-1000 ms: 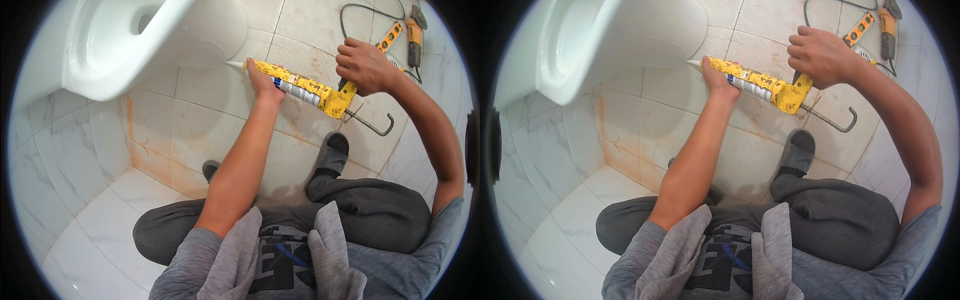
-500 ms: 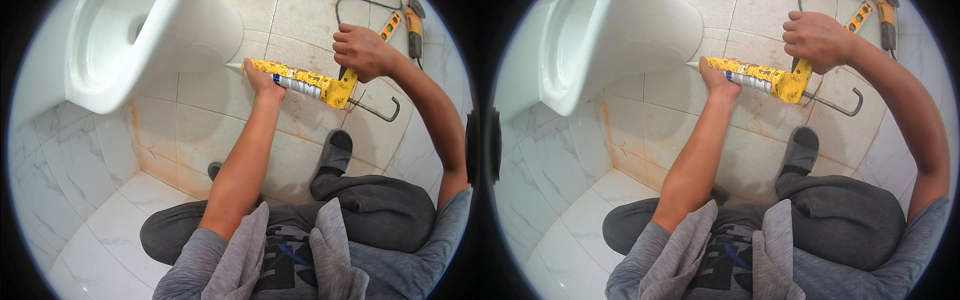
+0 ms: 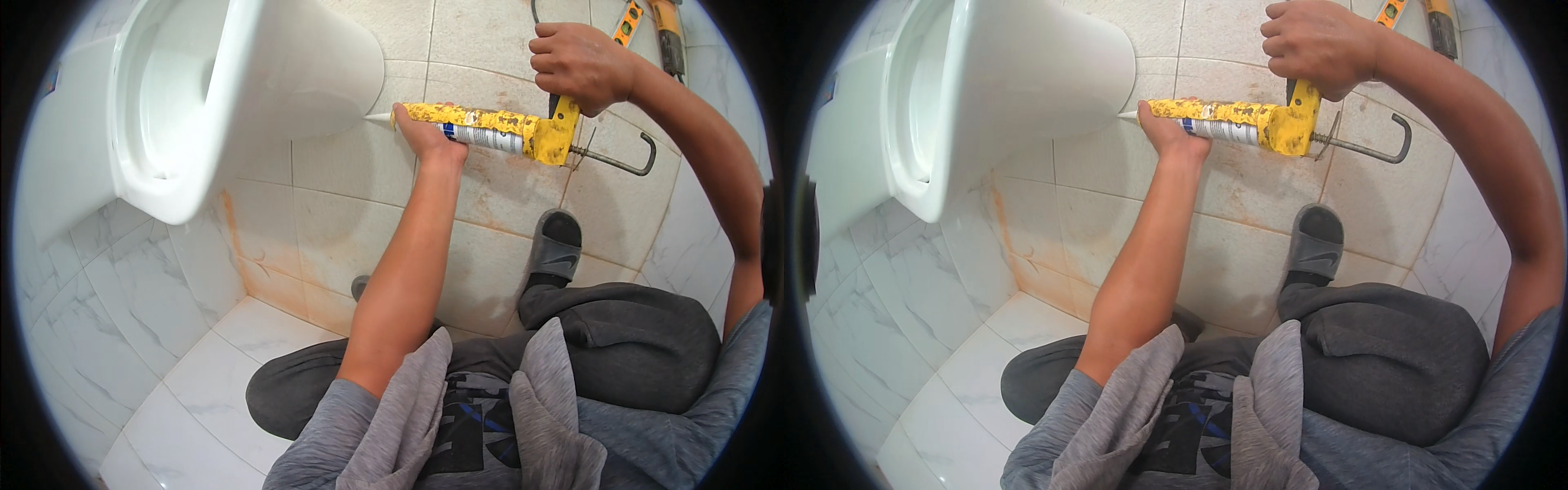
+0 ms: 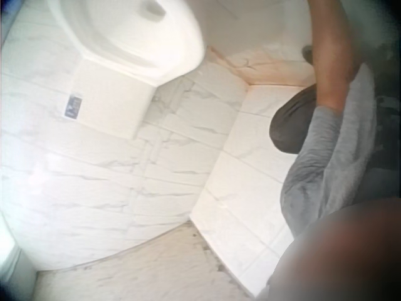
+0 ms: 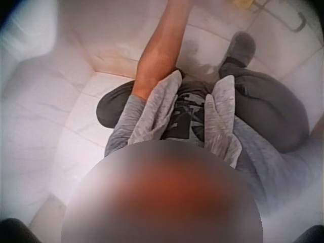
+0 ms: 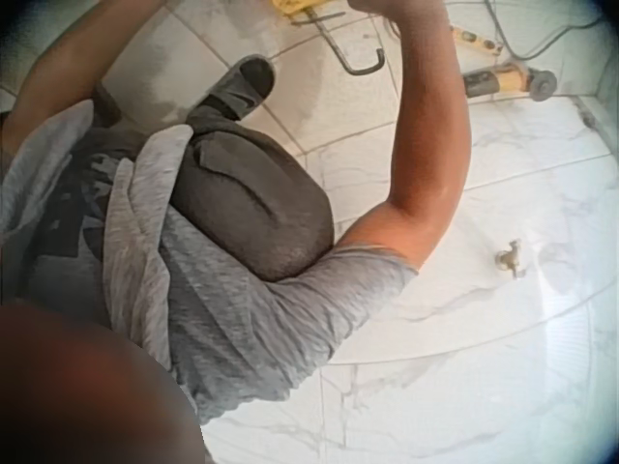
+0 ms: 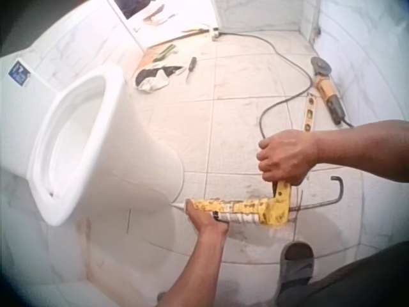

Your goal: The person prepares a caulking gun and applies sealant along the base of a wall-mounted urinal. They adjust the urinal position, use a screwdriver to tighten a bolt, and continue applying sealant around the perimeter.

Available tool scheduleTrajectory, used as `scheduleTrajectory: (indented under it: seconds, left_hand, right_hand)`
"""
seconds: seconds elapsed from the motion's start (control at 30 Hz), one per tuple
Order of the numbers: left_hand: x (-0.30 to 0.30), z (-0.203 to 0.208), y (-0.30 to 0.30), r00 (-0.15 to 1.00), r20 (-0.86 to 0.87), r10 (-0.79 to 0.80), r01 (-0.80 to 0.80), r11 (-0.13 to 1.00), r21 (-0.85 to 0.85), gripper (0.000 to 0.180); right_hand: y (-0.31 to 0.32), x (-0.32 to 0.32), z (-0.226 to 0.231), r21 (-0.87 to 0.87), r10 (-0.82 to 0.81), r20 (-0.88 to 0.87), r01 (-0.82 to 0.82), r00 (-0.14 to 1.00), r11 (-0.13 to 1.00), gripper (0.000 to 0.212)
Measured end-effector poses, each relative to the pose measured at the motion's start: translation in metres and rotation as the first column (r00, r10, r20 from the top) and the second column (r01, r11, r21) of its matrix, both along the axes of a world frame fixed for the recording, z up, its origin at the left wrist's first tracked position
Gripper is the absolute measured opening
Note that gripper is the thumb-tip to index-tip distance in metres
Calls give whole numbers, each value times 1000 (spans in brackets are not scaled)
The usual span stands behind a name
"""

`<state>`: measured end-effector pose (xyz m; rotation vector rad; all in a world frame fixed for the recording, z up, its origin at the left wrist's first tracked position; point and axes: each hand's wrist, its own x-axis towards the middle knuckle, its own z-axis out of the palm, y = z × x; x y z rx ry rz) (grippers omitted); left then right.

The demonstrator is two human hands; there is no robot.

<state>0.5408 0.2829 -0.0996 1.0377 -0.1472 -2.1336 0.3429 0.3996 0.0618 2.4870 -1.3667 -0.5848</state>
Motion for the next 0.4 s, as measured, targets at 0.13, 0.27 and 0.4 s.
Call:
scheduleTrajectory:
  seconds: [0.13,0.27,0.4]
  left_hand:
    - [3,1,0,999,-36,-2,2,1000,-8,83]
    - [4,3,3,1000,-27,0,0,1000,-22,85]
    - [7,-4,-2,997,-76,-8,6,999,-32,89]
  right_hand:
    - [-2,2,2,-1,10,14,-10,1000,1000,30]
    - [-12,-4,15,197,61,-44,-51,997,979,28]
    - [-12,-5,15,-26,260,142,-259,955,965,21]
